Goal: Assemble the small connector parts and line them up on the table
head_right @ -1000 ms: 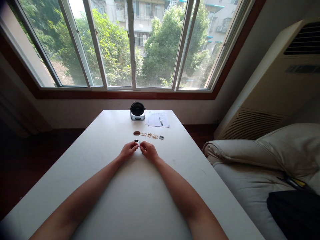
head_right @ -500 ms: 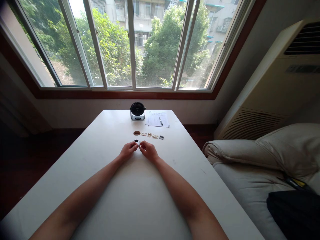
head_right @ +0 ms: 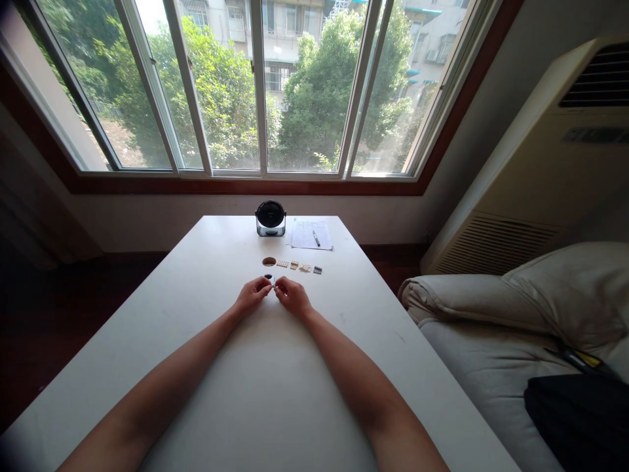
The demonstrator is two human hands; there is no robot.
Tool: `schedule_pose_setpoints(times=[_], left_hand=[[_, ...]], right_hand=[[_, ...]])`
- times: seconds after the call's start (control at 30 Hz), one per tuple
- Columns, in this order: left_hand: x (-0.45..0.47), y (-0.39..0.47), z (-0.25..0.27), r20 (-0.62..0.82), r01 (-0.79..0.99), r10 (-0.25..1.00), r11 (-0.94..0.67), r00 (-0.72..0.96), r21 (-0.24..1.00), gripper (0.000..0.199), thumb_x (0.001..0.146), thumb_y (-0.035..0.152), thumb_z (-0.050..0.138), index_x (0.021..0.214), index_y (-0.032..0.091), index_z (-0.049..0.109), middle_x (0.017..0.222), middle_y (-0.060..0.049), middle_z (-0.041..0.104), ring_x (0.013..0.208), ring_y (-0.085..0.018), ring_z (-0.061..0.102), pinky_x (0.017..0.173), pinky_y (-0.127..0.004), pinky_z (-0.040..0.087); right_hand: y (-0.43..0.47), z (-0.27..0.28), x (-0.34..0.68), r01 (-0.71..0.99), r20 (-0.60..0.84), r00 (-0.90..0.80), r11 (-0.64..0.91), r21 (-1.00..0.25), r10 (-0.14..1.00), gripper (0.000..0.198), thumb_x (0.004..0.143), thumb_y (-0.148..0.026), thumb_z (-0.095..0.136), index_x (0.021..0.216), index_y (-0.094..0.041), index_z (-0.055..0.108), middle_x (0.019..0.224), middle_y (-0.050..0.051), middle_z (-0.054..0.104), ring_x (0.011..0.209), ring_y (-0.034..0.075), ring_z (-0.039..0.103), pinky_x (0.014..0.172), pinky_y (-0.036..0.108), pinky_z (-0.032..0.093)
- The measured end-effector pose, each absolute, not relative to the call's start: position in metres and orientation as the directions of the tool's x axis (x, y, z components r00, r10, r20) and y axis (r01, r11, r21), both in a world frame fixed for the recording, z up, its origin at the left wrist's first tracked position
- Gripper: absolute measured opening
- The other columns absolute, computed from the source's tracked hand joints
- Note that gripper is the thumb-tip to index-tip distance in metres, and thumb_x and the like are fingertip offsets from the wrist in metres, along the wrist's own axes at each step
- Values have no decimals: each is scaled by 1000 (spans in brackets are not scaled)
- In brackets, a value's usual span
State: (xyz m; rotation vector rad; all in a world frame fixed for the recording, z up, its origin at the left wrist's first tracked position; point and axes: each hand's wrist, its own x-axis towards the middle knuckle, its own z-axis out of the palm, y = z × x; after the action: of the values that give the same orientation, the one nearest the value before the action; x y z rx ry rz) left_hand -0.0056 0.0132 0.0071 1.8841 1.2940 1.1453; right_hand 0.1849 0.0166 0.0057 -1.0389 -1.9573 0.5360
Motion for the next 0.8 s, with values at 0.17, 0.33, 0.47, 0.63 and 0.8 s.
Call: schedule_pose_setpoints(times=[0.17, 0.33, 0.47, 0.63, 0.8], left_hand=[[-6, 12, 9, 323, 439, 931, -364, 167, 822, 22, 85, 39, 58, 85, 19, 67, 79, -3, 67, 70, -16, 57, 65, -27, 44], [-6, 14, 6, 330, 448, 928, -373, 175, 812, 22, 87, 38, 56, 85, 19, 66, 78, -2, 66, 70, -16, 57, 66, -26, 43], [-6, 15, 4, 329, 454, 929, -369, 169, 811, 23, 87, 38, 56, 85, 18, 67, 77, -2, 66, 69, -15, 56, 65, -26, 43], [-6, 16, 3, 327, 452, 930, -366, 165, 813, 23, 87, 39, 56, 84, 18, 67, 76, -2, 66, 68, -15, 57, 65, -26, 43], [-6, 14, 4, 320, 449, 933, -359, 164, 818, 24, 87, 40, 55, 83, 18, 67, 77, -2, 66, 68, -16, 57, 65, -26, 43]], right_hand=[[15, 7, 185, 477, 457, -301, 547, -687, 837, 11, 86, -30, 56, 92, -23, 62, 74, -1, 65, 65, 14, 55, 65, 25, 44], [15, 9, 185, 483, 459, -301, 549, -682, 836, 11, 86, -30, 56, 90, -22, 62, 72, -1, 64, 64, 14, 54, 64, 25, 43], [16, 8, 185, 481, 465, -306, 556, -678, 831, 11, 86, -30, 56, 89, -22, 62, 71, -2, 63, 63, 14, 54, 64, 25, 43], [16, 7, 185, 477, 463, -311, 557, -679, 830, 11, 86, -31, 57, 89, -22, 62, 70, -2, 63, 63, 14, 54, 63, 25, 42], [16, 7, 186, 477, 468, -312, 563, -675, 827, 11, 87, -31, 56, 87, -22, 62, 70, -2, 62, 63, 14, 53, 63, 25, 42]])
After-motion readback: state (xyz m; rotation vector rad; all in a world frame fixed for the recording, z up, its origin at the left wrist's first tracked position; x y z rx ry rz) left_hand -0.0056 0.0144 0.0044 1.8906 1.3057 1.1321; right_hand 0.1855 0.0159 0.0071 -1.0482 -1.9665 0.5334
